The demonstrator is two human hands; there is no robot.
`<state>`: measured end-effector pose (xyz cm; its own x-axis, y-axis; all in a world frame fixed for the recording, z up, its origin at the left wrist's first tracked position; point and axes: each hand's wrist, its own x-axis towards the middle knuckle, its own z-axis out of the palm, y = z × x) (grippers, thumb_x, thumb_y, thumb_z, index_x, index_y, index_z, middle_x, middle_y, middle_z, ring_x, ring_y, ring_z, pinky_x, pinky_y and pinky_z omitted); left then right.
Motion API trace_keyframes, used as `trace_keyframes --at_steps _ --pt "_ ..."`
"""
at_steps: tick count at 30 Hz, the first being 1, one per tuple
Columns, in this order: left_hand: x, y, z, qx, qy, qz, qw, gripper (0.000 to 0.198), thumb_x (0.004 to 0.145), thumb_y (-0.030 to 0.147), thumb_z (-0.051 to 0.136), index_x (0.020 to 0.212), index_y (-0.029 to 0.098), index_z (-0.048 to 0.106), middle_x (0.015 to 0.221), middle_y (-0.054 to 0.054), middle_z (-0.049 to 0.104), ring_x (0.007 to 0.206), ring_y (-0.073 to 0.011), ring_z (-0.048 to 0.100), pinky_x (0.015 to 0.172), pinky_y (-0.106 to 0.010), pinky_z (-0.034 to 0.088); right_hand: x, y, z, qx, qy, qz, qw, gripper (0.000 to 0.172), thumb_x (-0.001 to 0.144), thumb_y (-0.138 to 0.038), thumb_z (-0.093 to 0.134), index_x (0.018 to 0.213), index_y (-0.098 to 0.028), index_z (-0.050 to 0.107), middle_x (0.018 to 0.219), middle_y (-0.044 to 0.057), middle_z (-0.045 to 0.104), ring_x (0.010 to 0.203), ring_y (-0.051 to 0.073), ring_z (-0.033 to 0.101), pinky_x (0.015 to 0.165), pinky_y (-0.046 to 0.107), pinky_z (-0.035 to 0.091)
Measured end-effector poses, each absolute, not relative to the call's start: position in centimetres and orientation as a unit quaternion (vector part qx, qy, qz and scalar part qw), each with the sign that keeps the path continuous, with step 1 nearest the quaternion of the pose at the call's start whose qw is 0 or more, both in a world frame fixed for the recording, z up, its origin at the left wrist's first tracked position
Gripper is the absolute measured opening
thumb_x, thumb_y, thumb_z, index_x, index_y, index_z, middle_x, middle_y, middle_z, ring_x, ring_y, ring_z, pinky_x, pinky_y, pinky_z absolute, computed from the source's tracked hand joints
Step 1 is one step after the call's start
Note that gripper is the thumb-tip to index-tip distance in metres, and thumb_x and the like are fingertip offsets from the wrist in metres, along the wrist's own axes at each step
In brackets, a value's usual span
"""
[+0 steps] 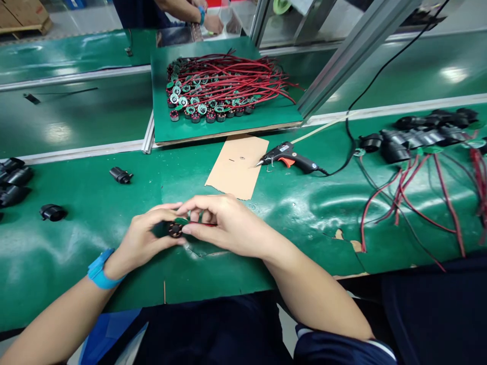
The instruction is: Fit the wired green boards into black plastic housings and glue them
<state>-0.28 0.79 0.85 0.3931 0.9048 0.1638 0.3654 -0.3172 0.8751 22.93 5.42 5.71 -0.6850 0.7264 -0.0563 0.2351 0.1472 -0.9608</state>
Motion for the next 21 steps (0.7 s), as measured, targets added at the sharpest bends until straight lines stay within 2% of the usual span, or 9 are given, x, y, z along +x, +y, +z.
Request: trace_keyframes --at_steps 2,4,9,15,21 --pt "-0.1 1.1 0.5 0.776 0.428 0.285 0.365 0.03 0.08 0.028 0.085 0.106 0.024 0.072 0.108 -0.005 0.079 0.111 -0.0269 0.072 0.099 -0.042 0.054 22.6 5.9 4.6 -0.33 -0.708 0.595 0.188 0.028 0.094 -0.027 0.067 0.12 -0.017 0.068 0.079 -0.002 0.063 0.061 0.008 0.054 0.054 0.02 0.043" --pt "0.1 1.1 0.5 0.779 0.429 0.284 0.36 0.031 0.082 0.025 0.082 0.111 0.024 0.071 0.109 -0.005 0.079 0.101 -0.023 0.074 0.092 -0.036 0.056 22.3 6.2 3.8 -0.327 -0.667 0.644 0.184 0.03 0.094 -0.03 0.067 0.121 -0.017 0.066 0.081 -0.003 0.06 0.059 0.007 0.051 0.053 0.019 0.041" --pt "0.1 0.7 1.2 0.755 0.435 0.37 0.321 0.034 0.083 0.024 0.082 0.114 0.022 0.07 0.113 -0.007 0.079 0.105 -0.0214 0.075 0.092 -0.031 0.059 21.9 6.1 3.6 -0.287 -0.531 0.759 0.244 0.048 0.078 -0.027 0.083 0.122 -0.019 0.064 0.088 -0.004 0.048 0.065 0.005 0.052 0.06 0.019 0.047" --pt "-0.2 0.4 1.1 0.76 0.433 0.394 0.282 0.034 0.082 0.019 0.082 0.114 0.021 0.069 0.113 -0.007 0.079 0.109 -0.02 0.074 0.096 -0.029 0.058 21.0 5.2 3.8 -0.313 -0.558 0.719 0.269 0.047 0.076 -0.02 0.082 0.119 -0.02 0.064 0.08 -0.008 0.041 0.055 0.003 0.033 0.049 0.018 0.035" --pt "-0.2 0.2 1.2 0.782 0.415 0.394 0.246 0.035 0.084 0.019 0.08 0.117 0.02 0.068 0.112 -0.007 0.079 0.109 -0.0192 0.073 0.095 -0.027 0.059 20.6 4.7 3.4 -0.329 -0.57 0.705 0.264 0.038 0.08 -0.031 0.081 0.112 -0.022 0.063 0.073 -0.009 0.034 0.049 0.004 0.025 0.043 0.021 0.026"
